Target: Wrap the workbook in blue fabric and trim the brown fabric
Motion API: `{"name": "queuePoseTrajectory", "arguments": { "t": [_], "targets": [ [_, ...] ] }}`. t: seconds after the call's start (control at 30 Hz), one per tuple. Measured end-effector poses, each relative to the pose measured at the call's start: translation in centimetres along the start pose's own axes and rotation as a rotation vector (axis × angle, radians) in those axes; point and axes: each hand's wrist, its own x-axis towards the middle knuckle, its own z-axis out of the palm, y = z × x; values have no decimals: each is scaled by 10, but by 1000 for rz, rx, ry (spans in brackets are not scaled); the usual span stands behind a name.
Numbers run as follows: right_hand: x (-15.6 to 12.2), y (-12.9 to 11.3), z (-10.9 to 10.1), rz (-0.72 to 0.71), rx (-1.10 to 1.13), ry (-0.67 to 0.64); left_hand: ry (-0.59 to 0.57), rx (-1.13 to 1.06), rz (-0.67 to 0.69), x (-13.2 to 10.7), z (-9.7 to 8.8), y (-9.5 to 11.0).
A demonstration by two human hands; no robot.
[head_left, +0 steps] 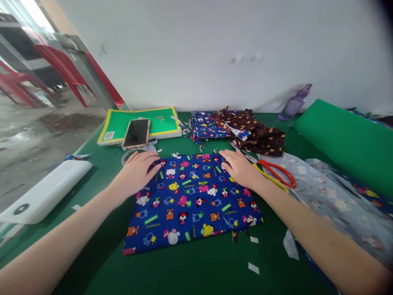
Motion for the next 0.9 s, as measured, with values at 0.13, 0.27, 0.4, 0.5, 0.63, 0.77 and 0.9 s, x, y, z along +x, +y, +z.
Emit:
{"name": "queuePoseTrajectory", "arguments": {
  "t": [0.13, 0.27, 0.4, 0.5, 0.63, 0.77, 0.9],
  "targets": [
    [0, 0, -1, -27, 4, 18, 60, 28, 28, 1, -2, 1],
    [-1, -6, -5, -37, -5, 62, 84, 86, 68, -1, -7, 8],
    [-2, -13, -5, -45, -8, 100, 91, 105, 86, -2, -6, 11],
    [-2, -14, -2, -37, -4, 129, 91, 51, 44, -1, 0, 7],
    [-3, -11, 1, -41, 9, 150, 75, -25, 12, 1, 2, -5],
    [-4, -10, -1, -49, 22, 176, 21, -12, 33, 0, -3, -27],
    [-1, -17, -9, -96, 54, 191, -20, 45, 110, -1, -10, -55]
  ]
}}
